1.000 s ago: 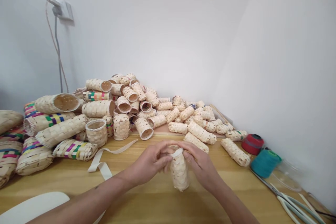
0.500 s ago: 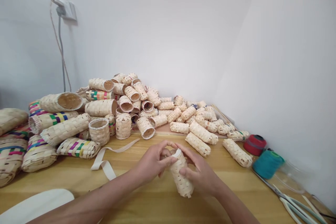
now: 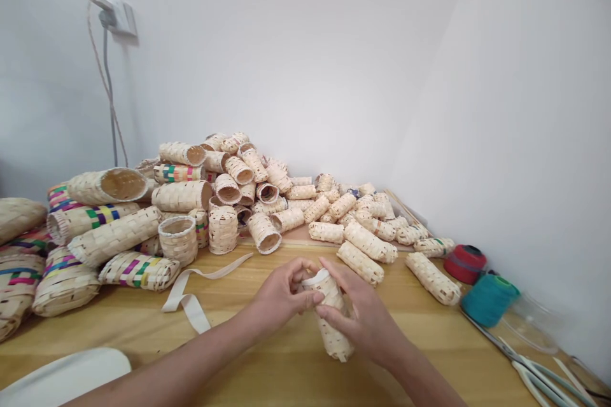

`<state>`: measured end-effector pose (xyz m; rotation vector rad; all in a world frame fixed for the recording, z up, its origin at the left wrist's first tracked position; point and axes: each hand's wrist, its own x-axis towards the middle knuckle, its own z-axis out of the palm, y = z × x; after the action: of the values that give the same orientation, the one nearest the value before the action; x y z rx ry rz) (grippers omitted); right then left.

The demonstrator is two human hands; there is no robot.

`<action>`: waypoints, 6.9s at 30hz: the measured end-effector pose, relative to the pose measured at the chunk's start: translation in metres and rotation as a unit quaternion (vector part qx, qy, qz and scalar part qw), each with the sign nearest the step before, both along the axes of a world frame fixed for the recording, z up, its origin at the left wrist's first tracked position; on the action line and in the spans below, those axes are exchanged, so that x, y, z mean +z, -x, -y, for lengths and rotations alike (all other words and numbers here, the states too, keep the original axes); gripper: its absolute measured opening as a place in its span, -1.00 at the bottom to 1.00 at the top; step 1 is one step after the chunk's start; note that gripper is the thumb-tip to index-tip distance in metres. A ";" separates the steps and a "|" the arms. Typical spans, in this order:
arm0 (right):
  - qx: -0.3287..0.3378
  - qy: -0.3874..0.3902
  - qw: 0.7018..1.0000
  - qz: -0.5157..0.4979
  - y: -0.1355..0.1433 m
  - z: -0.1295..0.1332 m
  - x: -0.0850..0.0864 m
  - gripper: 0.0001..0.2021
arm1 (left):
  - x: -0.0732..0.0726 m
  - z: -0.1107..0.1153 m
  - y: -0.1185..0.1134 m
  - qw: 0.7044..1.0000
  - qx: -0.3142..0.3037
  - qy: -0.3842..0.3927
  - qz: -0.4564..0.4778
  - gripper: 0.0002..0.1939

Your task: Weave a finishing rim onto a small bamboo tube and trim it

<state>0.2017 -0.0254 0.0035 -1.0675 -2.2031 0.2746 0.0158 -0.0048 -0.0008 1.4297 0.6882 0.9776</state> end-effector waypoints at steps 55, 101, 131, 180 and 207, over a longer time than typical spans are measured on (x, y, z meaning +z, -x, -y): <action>-0.003 -0.254 0.964 0.075 -0.012 -0.007 0.012 -0.82 | 0.004 -0.009 0.013 0.995 0.058 -0.073 -0.040 -0.60; 0.061 -0.142 0.988 0.015 -0.014 -0.001 0.022 -0.76 | 0.013 0.007 0.016 0.836 0.110 -0.466 -0.269 -0.68; 0.068 -0.116 0.991 -0.016 -0.016 0.000 0.026 -0.66 | 0.020 0.008 0.014 0.888 0.019 -0.424 -0.175 -0.61; 0.072 -0.063 0.993 -0.068 -0.020 -0.009 0.017 -0.82 | 0.002 -0.006 0.023 0.806 0.163 -0.539 -0.184 -0.72; -0.012 -0.144 0.989 -0.017 -0.020 -0.005 0.015 -0.86 | 0.006 0.001 0.015 0.983 0.061 -0.157 -0.068 -0.64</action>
<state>0.2220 -0.0204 0.0182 -0.9215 -2.1196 -0.0366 0.0005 -0.0063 0.0051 1.7597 0.7519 1.1297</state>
